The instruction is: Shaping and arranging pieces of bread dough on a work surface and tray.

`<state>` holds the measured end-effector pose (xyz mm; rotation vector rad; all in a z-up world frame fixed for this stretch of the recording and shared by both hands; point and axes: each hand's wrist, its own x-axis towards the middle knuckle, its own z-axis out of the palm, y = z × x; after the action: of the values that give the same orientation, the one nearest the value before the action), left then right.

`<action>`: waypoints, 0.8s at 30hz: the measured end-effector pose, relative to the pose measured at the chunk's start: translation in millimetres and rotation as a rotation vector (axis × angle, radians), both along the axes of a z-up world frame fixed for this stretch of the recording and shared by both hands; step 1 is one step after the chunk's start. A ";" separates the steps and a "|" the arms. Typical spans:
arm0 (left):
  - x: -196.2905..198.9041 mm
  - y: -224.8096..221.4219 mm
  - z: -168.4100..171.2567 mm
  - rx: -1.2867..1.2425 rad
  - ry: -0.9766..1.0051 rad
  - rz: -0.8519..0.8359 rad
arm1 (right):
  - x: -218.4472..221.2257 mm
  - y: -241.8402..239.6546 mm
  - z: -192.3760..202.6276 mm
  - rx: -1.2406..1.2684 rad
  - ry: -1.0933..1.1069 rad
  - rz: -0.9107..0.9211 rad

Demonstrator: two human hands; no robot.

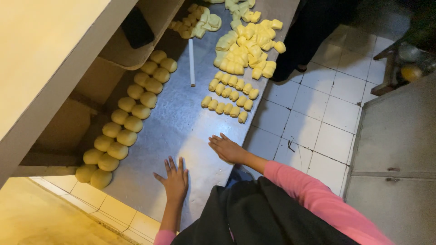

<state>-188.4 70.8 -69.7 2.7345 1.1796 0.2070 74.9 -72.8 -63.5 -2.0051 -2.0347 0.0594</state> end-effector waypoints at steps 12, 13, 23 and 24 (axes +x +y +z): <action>74.5 -25.9 -26.2 -0.151 -0.294 -0.029 | -45.8 46.1 2.3 0.110 -0.074 -0.048; 78.4 -16.3 -23.1 -0.092 -0.237 -0.020 | -39.2 50.8 9.1 0.113 0.008 -0.075; -16.6 4.6 -3.4 -0.024 0.010 -0.126 | 9.3 1.9 12.4 -0.099 0.015 0.065; -20.1 -3.8 -11.2 -0.023 0.003 -0.125 | 3.3 -3.6 17.6 -0.098 0.008 0.065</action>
<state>-208.5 67.0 -80.9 2.7774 1.0005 0.1729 78.2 -76.4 -45.9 -1.9915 -2.1306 0.1837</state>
